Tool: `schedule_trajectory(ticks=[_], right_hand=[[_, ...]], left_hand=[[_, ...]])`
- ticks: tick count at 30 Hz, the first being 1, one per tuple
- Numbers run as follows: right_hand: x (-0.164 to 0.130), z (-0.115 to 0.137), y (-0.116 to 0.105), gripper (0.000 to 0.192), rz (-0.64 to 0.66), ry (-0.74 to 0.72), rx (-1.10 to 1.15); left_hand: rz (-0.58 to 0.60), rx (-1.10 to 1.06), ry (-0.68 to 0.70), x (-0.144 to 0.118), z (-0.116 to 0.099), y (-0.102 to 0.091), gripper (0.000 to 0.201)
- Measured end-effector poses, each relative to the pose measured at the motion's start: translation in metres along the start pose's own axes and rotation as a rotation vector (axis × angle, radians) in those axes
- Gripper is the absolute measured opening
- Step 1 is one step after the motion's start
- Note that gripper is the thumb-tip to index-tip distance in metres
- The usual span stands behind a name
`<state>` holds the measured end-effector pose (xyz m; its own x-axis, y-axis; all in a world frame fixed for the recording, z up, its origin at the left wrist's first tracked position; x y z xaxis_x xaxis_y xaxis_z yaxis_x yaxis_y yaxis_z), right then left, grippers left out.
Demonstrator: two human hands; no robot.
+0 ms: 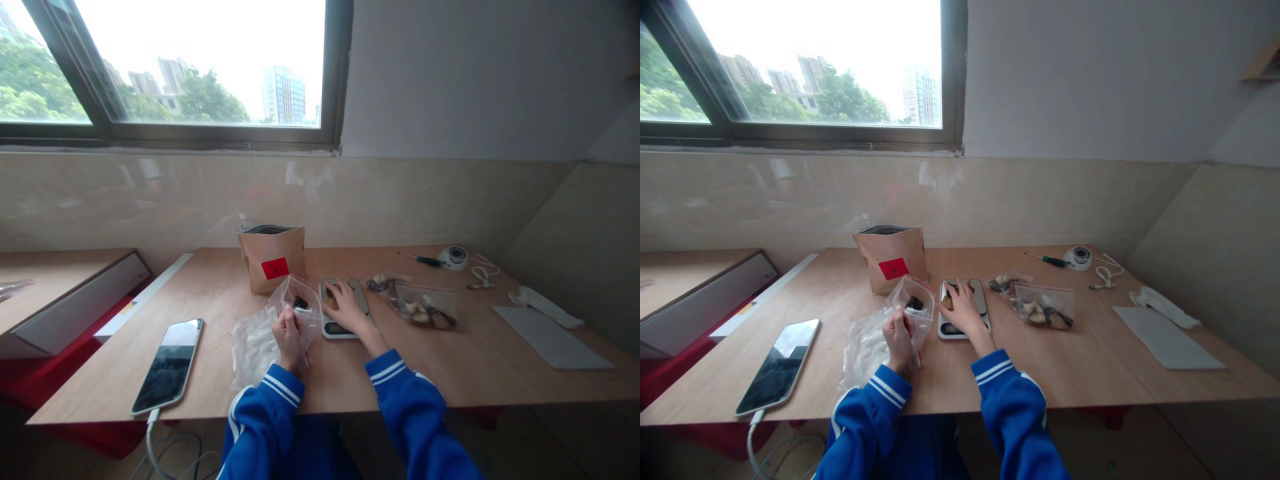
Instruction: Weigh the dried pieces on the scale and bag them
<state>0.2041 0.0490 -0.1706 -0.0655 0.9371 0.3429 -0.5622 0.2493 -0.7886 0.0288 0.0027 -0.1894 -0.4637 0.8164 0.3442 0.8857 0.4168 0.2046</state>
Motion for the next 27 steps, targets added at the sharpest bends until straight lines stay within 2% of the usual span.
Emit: schedule_trajectory(ticks=[3,7,14,20,24,25,27], right_hand=[[-0.003,-0.002,0.009,0.045,0.026,-0.041,-0.109],[0.000,0.002,0.006,0.034,0.011,-0.050,-0.176],[0.006,0.002,0.000,0.025,-0.019,-0.147,-0.092],[0.011,-0.010,-0.010,0.026,-0.124,-0.059,0.239],[0.011,-0.016,-0.026,0.036,-0.280,0.182,0.559],[0.010,-0.014,-0.028,0.041,-0.278,0.253,0.691],[0.009,0.000,-0.030,0.047,-0.172,0.329,0.969]], left_hand=[[-0.003,-0.024,-0.022,0.000,0.001,0.000,0.051],[0.002,-0.011,-0.018,-0.001,-0.001,-0.001,0.051],[0.127,0.090,0.084,-0.003,0.001,0.006,0.052],[0.185,0.145,0.139,-0.004,0.002,0.009,0.051],[0.190,0.171,0.158,-0.003,0.000,0.009,0.051],[0.185,0.176,0.161,-0.003,0.000,0.009,0.051],[0.177,0.180,0.160,-0.002,0.000,0.009,0.051]])
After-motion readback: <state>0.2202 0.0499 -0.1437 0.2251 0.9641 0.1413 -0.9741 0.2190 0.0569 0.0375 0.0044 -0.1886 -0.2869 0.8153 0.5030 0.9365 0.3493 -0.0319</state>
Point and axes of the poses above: each hand's wrist, its own x-axis towards the middle knuckle, its own y-axis out of the palm, z = x × y, the point moved 6 cm from there along x, towards the middle knuckle, and after that the axes turned 5 degrees about y, right-handed, at the moved point
